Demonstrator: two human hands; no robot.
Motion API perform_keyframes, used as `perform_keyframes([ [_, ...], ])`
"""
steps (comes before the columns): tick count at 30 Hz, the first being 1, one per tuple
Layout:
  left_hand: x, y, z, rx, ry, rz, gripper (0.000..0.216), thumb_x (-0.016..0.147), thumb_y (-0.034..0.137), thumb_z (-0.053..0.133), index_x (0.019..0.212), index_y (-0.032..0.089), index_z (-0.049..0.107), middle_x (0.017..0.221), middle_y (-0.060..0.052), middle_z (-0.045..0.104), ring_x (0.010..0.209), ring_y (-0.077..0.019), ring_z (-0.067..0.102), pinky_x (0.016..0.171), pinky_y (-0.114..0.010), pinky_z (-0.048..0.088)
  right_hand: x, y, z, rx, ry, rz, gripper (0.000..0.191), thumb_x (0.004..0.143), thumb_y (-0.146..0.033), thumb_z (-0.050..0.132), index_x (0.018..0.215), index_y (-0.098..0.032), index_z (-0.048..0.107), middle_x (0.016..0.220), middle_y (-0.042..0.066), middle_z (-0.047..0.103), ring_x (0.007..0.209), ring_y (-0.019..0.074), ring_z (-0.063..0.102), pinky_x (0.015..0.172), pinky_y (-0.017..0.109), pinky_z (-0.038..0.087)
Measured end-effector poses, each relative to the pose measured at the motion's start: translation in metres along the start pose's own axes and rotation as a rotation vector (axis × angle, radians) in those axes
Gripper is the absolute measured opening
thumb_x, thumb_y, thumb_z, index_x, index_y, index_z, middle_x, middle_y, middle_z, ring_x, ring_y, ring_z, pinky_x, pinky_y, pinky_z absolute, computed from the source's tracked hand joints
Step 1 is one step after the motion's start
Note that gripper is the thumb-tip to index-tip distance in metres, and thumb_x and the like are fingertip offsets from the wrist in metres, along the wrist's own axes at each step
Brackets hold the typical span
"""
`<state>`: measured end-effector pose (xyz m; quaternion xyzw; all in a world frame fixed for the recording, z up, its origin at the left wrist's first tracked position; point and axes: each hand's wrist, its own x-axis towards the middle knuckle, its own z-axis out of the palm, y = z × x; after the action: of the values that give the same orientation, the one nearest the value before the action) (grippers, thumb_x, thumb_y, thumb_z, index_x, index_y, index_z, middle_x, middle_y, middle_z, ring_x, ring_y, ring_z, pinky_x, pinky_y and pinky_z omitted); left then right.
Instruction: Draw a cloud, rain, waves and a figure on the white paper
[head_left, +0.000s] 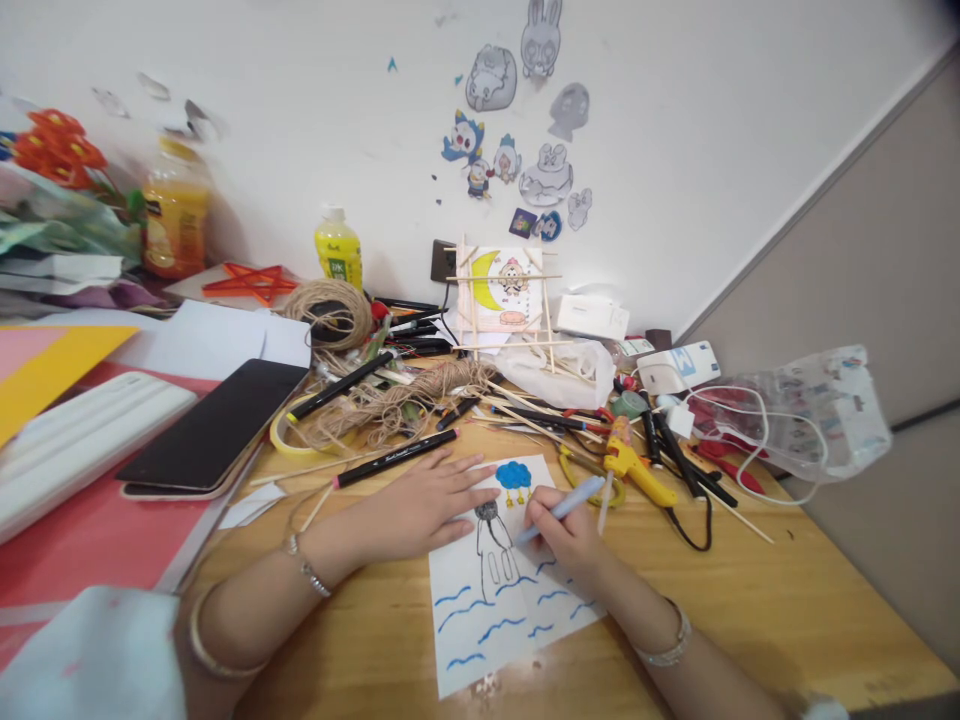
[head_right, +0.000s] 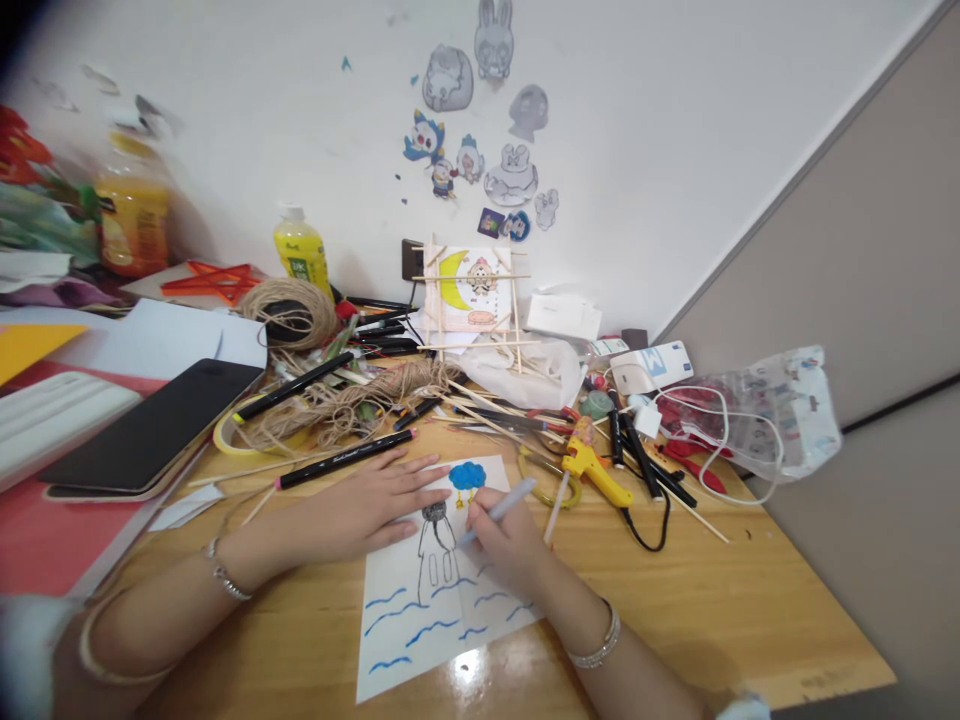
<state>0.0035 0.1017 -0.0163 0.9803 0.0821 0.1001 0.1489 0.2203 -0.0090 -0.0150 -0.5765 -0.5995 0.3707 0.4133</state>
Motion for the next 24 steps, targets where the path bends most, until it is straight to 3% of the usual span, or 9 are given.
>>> perform_keyframes([
  [6,-0.0009,0.0007,-0.0027,0.025,0.006,-0.004,0.046,0.1,0.04,0.041,0.144,0.029,0.037,0.153,-0.005,0.031,0.14,-0.0237,0.029,0.116,-0.042,0.013,-0.0021,-0.0009,-0.0016,0.054,0.034,0.018,0.035,0.086,-0.046,0.048,0.062,-0.021,0.05,0.049,-0.003,0.048,0.043,0.0114,0.042,0.043,0.023,0.033],
  [24,-0.0028,0.0002,-0.0029,0.015,0.021,-0.01,0.044,0.1,0.038,0.044,0.143,0.028,0.04,0.153,-0.007,0.031,0.141,-0.024,0.027,0.116,-0.041,0.013,-0.0029,0.0013,0.0002,0.003,-0.042,-0.01,0.035,0.087,-0.044,0.047,0.06,-0.021,0.047,0.05,-0.003,0.046,0.046,0.0114,0.042,0.044,0.023,0.033],
])
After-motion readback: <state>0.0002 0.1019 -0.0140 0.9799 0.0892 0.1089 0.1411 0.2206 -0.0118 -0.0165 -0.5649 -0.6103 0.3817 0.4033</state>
